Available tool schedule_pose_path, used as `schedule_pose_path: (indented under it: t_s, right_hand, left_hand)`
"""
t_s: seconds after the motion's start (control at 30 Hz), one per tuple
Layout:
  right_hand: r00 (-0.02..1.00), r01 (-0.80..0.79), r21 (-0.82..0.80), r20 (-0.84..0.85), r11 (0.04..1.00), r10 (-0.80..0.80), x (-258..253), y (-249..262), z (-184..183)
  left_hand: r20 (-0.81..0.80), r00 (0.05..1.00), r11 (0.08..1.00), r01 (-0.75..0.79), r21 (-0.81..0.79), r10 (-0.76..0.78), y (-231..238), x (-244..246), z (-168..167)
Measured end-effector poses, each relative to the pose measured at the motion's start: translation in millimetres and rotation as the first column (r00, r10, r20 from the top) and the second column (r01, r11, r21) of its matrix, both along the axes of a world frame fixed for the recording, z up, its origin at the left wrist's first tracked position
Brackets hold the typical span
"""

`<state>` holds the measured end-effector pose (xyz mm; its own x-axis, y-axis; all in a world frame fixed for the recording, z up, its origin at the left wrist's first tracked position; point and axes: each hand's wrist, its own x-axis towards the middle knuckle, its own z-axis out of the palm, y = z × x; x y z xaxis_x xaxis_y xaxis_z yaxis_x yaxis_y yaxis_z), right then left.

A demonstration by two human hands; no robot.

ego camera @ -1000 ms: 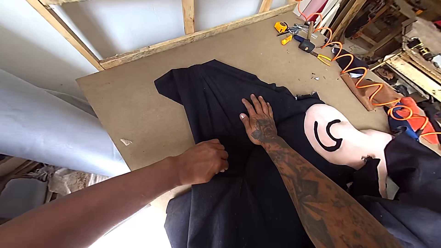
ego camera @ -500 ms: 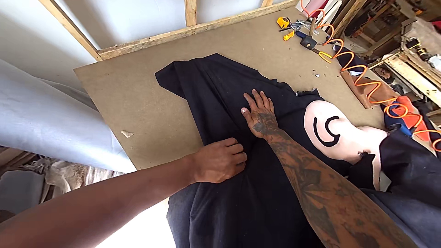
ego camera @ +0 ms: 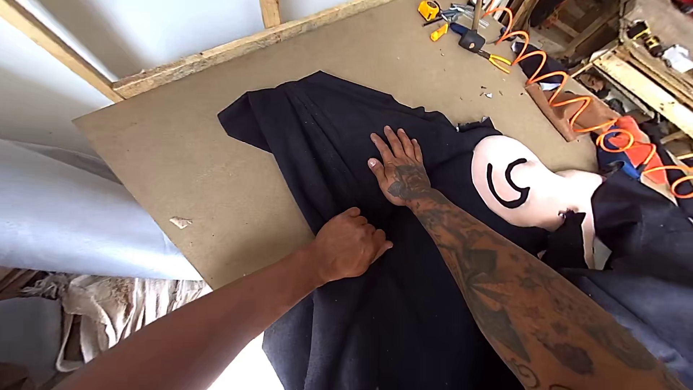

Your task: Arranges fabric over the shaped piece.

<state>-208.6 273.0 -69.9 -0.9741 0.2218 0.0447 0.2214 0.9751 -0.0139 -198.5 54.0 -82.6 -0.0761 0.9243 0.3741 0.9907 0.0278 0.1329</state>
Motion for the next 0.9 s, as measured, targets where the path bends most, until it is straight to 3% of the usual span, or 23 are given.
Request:
schedule_pose_path:
  t_s: [0.33,0.53,0.7,0.8,0.9]
  right_hand:
    - [0.999,0.033,-0.005,0.015,0.999,-0.033,-0.4,-3.1,1.6]
    - [0.998,0.053,-0.022,0.024,0.998,-0.053,0.3,-5.5,1.4]
    - [0.999,0.050,-0.039,0.022,0.998,-0.049,-0.3,-6.5,2.7]
    - [0.999,0.050,-0.046,0.022,0.998,-0.049,-0.4,-5.0,3.5]
    - [0.999,0.047,-0.067,0.012,0.997,-0.046,0.4,-6.9,3.5]
  left_hand:
    - [-0.005,0.999,0.999,0.038,-0.016,-0.038,-7.6,-2.8,-11.8]
    - [0.062,0.997,0.999,-0.041,-0.008,0.041,-26.4,4.0,-20.0]
    - [0.072,0.997,0.981,0.003,-0.195,0.011,-35.3,2.3,-3.7]
    - [0.138,0.986,0.925,-0.033,-0.378,0.091,-41.7,10.7,17.2]
    - [0.092,0.989,0.919,-0.073,-0.388,0.118,-42.6,20.4,21.2]
